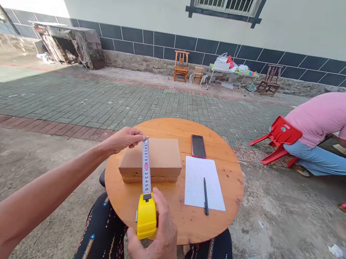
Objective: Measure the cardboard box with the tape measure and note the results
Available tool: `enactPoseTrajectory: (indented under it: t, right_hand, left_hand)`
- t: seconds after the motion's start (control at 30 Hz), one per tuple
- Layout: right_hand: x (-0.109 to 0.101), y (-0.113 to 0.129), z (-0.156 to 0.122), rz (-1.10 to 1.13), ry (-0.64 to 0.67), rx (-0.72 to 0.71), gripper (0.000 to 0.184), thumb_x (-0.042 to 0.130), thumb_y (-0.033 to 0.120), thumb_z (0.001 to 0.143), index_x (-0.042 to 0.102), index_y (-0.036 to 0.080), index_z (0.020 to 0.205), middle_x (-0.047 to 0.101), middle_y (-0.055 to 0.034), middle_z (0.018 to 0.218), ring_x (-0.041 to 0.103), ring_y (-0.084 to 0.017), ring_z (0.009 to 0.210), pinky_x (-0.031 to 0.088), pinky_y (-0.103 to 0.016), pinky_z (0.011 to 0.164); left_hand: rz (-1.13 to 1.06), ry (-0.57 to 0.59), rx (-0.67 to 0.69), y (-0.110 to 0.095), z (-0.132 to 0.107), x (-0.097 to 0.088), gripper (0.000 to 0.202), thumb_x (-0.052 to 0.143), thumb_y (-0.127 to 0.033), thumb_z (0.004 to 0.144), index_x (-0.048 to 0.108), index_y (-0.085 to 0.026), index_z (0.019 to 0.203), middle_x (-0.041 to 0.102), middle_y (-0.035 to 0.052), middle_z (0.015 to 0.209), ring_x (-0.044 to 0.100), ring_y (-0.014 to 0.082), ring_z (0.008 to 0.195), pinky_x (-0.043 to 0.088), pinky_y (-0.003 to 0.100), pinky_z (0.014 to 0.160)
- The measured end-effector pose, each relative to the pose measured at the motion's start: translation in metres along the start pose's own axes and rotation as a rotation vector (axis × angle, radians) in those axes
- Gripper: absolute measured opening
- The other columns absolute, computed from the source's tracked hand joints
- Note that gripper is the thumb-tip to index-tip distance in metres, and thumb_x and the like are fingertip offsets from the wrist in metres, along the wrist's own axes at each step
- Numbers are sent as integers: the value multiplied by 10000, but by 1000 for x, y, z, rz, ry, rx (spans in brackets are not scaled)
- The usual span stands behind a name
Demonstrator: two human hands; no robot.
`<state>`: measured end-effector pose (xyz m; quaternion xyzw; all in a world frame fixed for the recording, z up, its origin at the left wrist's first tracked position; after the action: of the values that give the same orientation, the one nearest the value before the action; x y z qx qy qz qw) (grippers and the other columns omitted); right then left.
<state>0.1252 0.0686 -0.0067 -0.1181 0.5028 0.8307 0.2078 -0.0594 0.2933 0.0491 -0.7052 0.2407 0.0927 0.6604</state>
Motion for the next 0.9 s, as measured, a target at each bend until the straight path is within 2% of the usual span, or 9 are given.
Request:
enactPoseTrajectory:
  t: [0.17,0.27,0.33,0.5,0.7,0.9]
  right_hand:
    - [13,0,30,33,-5,102,682,683,215,753,451,183,1394,633,-117,1340,642,-243,1194,522,-345,1028]
    - [18,-4,43,79,-29,172,618,684,250,749,495,178,1333,673,-109,1238,684,-224,1058,567,-321,920]
    - [21,-8,49,110,-32,220,604,696,279,740,511,178,1306,683,-101,1183,689,-220,993,578,-325,878]
    - [26,-15,52,184,9,330,643,707,326,735,496,167,1320,681,-111,1130,686,-233,946,597,-335,807]
    - [29,-16,50,173,6,364,655,733,355,726,499,179,1311,682,-90,1091,681,-203,852,604,-295,745]
    - [32,-15,42,119,8,318,691,762,356,724,502,189,1341,698,-91,1106,696,-201,834,605,-260,685]
  left_hand:
    - [195,-44,48,4,41,7,244,603,-392,777,600,-180,655,366,-66,517,353,95,509,223,255,502]
    - [311,-50,65,9,55,16,287,599,-379,835,585,-175,634,365,-68,515,362,95,501,232,257,500]
    - [384,-44,75,11,62,20,322,606,-394,885,574,-168,658,415,-67,548,389,91,507,289,241,510]
    - [521,-34,96,12,65,23,376,579,-488,945,589,-154,772,549,-41,681,519,107,593,456,263,605]
    - [591,-41,101,12,59,26,385,556,-490,958,604,-153,776,577,-31,697,557,121,631,477,281,640]
    - [599,-27,84,16,62,28,309,583,-440,960,649,-139,933,660,12,866,633,144,756,543,322,722]
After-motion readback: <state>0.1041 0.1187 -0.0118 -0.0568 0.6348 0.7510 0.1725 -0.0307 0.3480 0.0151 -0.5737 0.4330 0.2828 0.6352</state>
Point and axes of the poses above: each hand's wrist, its own z-axis towards the middle knuckle, its own x-axis out of the palm, y = z × x, the point moved 5 cm from there along z, towards the middle knuckle
